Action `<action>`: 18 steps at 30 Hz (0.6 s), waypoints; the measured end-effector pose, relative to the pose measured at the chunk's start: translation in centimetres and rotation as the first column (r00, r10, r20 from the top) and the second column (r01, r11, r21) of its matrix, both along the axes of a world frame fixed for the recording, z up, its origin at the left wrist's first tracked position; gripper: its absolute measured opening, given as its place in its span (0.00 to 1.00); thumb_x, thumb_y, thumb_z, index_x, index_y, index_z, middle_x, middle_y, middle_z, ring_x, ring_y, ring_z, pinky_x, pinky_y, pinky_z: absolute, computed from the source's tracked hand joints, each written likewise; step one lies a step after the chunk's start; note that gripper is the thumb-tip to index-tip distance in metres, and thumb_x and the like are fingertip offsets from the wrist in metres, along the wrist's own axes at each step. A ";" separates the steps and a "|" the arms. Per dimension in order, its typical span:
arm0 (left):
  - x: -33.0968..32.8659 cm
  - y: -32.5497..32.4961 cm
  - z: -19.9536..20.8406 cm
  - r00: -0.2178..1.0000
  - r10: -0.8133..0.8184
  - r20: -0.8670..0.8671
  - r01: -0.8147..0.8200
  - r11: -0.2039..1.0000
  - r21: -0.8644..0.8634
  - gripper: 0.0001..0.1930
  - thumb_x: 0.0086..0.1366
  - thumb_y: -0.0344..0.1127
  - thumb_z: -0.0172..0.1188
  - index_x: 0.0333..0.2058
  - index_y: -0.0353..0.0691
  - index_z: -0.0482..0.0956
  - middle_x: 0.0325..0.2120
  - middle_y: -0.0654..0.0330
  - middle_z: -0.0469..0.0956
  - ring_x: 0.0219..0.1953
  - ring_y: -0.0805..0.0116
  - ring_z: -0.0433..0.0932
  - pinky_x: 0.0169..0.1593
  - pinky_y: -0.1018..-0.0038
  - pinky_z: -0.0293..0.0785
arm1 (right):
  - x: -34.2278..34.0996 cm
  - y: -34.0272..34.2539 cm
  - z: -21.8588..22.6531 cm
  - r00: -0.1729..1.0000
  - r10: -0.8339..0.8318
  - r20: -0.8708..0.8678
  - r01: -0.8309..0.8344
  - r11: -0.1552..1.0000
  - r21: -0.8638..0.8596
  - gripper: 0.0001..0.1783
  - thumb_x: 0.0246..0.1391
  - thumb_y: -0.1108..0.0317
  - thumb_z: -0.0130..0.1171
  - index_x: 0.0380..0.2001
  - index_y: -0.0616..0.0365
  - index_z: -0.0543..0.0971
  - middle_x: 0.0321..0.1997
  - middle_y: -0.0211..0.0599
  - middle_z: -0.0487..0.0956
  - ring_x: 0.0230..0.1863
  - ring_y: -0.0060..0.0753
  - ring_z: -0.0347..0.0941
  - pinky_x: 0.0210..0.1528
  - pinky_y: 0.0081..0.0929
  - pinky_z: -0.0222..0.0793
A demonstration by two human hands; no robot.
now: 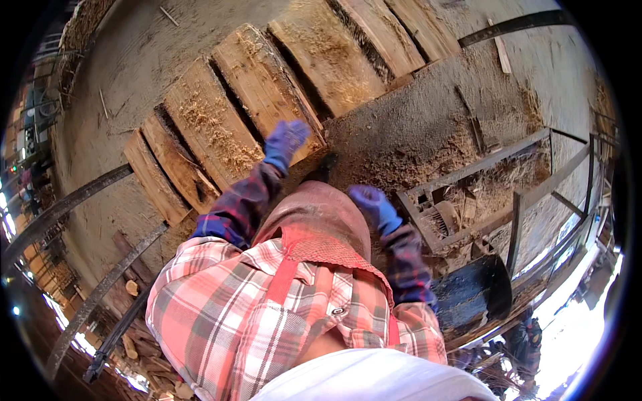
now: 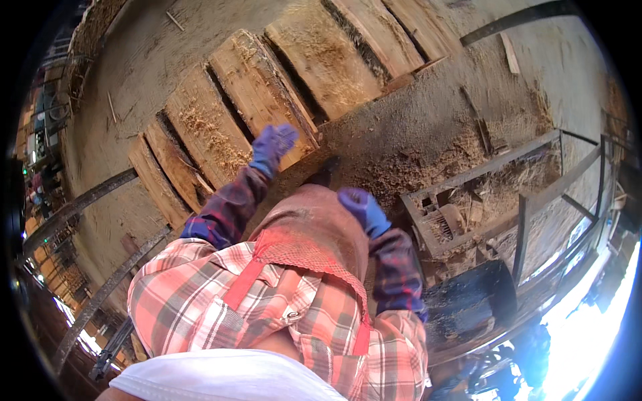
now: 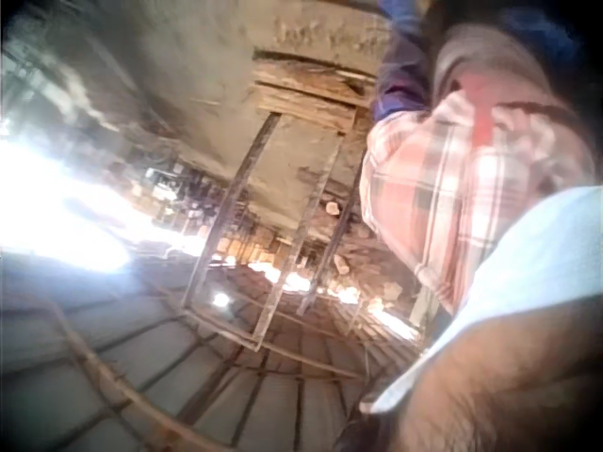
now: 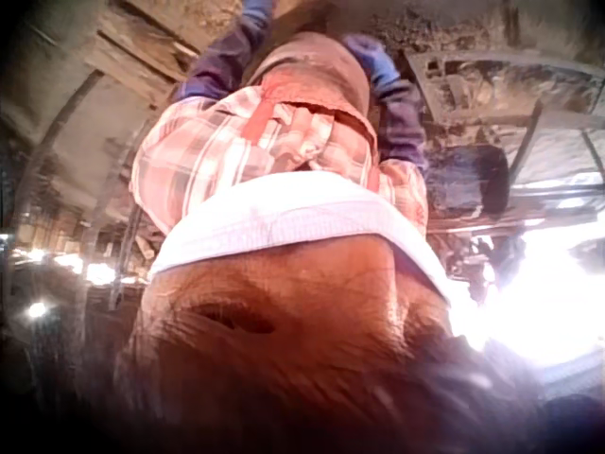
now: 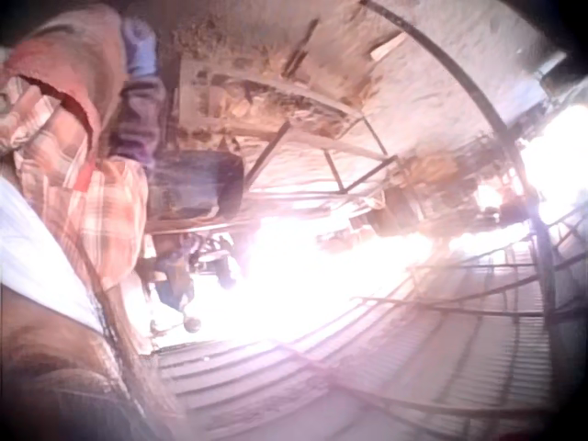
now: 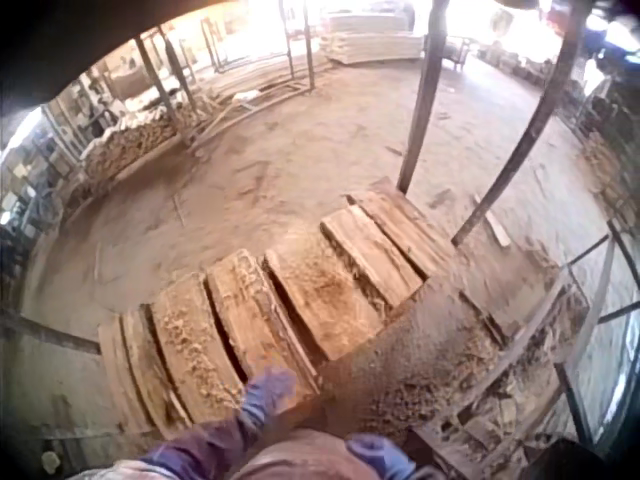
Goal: The person repeatedly picks up large rectangular timber planks from a pile and stacks them onto a growing stack. The person wears blue gloves and a plaid shirt while performing this repetitive manual labor in a lumber yard.
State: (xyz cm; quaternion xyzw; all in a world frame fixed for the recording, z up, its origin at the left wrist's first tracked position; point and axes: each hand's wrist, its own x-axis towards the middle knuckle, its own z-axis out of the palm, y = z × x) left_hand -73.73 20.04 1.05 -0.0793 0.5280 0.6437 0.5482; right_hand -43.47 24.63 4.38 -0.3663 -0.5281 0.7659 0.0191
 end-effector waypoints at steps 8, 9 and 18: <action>21.7 3.6 3.0 0.453 -0.869 0.196 0.772 0.493 0.401 0.26 0.69 0.48 0.40 0.51 0.27 0.66 0.48 0.46 0.71 0.50 0.54 0.72 0.53 0.66 0.68 | 12.5 -17.8 -2.6 0.799 -0.579 0.161 0.585 0.811 0.010 0.22 0.54 0.56 0.57 0.40 0.66 0.78 0.37 0.29 0.79 0.38 0.22 0.71 0.44 0.22 0.66; 24.8 3.4 3.8 0.457 -0.873 0.171 0.845 0.486 0.225 0.24 0.67 0.46 0.43 0.46 0.28 0.71 0.40 0.48 0.76 0.43 0.57 0.77 0.49 0.66 0.72 | 14.7 -19.3 -2.2 0.773 -0.543 0.329 0.577 0.817 -0.009 0.23 0.54 0.54 0.56 0.40 0.66 0.77 0.37 0.30 0.79 0.38 0.22 0.71 0.45 0.23 0.66; 52.9 -6.6 3.0 -0.012 -0.994 -0.110 0.995 -0.022 0.094 0.21 0.64 0.46 0.47 0.46 0.35 0.73 0.41 0.51 0.77 0.44 0.56 0.76 0.49 0.64 0.72 | 47.2 -37.8 -1.9 -0.348 -0.921 -0.172 0.913 -0.292 -0.286 0.22 0.57 0.57 0.53 0.48 0.62 0.73 0.49 0.41 0.75 0.48 0.34 0.72 0.50 0.29 0.67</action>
